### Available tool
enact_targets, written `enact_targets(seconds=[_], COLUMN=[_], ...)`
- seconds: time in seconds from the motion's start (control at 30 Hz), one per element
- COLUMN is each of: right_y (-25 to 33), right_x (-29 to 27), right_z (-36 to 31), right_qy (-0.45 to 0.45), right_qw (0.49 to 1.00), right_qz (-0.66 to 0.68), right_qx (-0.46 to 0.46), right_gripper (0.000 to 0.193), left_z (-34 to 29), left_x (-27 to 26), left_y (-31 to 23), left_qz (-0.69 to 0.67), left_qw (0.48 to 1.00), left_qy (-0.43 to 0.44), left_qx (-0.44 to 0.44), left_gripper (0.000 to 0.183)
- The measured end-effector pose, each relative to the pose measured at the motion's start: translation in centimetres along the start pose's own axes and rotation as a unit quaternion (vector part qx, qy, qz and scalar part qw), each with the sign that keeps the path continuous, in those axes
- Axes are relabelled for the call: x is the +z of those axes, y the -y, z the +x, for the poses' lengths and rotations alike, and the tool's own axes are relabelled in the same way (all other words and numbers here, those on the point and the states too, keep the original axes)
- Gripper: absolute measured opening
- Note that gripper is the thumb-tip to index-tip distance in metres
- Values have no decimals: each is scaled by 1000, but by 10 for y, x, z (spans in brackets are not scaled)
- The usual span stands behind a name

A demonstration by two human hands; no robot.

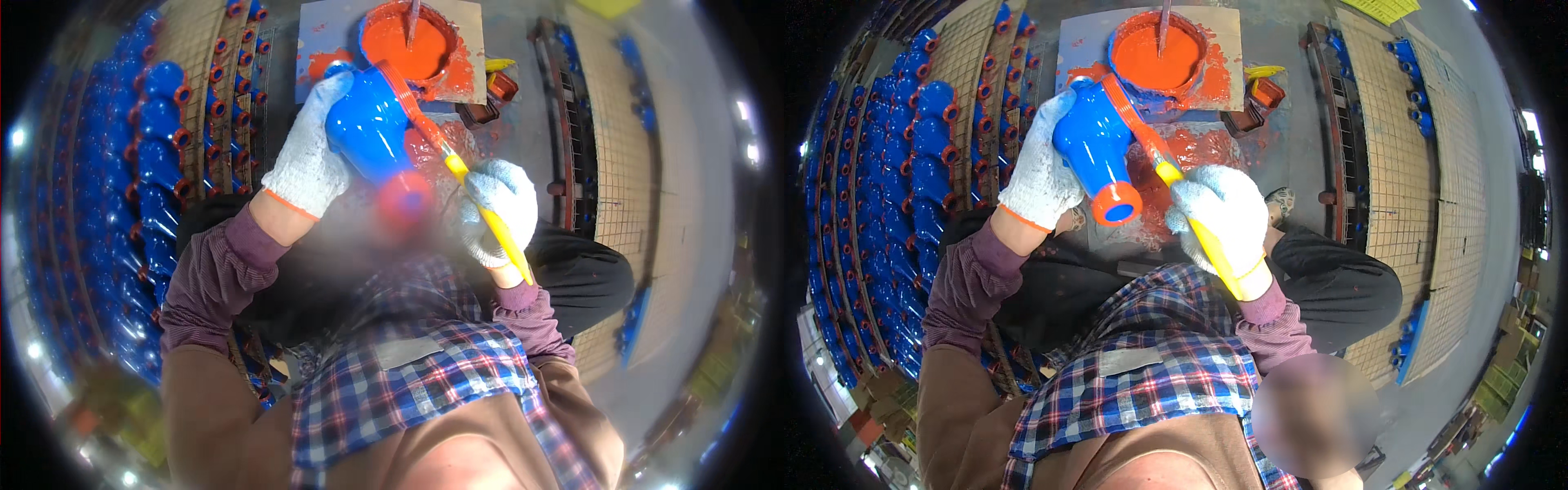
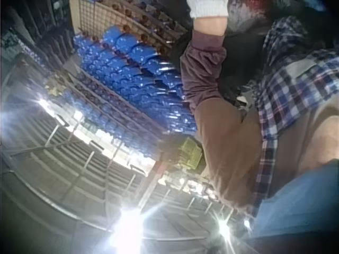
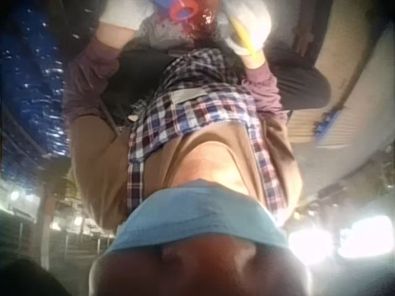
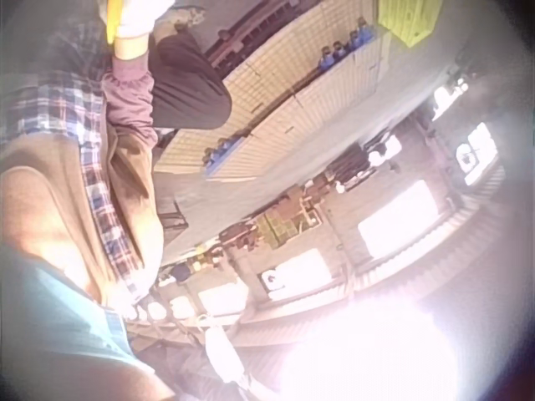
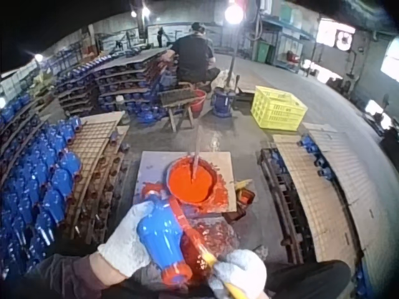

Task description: The recorder uses a brush and spray can to apply red paint to blue industrial objects and then moves a metal grate.

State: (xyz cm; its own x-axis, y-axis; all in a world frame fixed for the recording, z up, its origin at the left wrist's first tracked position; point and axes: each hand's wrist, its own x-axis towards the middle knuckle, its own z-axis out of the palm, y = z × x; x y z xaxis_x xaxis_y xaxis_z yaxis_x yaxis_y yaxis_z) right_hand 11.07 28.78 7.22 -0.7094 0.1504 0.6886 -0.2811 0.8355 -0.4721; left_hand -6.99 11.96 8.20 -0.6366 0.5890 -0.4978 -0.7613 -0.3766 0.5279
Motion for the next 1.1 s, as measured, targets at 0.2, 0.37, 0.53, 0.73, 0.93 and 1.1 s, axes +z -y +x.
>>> enact_targets(seconds=[0.2,0.37,0.53,0.73,0.93,1.1], right_y=[-8,-5,-11,-25,-24,-8], right_x=[-15,-14,-10,-1,-4,-8], right_z=[1,22,67,94,92,75], right_qy=[33,-111,-131,-61,0,-57], right_qw=[999,968,940,987,992,997], right_qz=[-11,191,220,71,72,57], right_qx=[-41,123,226,127,105,14], right_gripper=[30,23,21,22,22,14], left_z=[-3,-17,-20,-19,-23,-23], left_x=[-4,0,-3,-8,-4,-2], left_y=[-14,-5,-5,5,3,5], left_qz=[-25,184,579,635,683,643], left_qw=[991,970,747,640,571,662], left_qy=[120,18,-10,51,60,9], left_qx=[-49,160,327,429,451,384], left_gripper=[37,55,95,94,96,96])
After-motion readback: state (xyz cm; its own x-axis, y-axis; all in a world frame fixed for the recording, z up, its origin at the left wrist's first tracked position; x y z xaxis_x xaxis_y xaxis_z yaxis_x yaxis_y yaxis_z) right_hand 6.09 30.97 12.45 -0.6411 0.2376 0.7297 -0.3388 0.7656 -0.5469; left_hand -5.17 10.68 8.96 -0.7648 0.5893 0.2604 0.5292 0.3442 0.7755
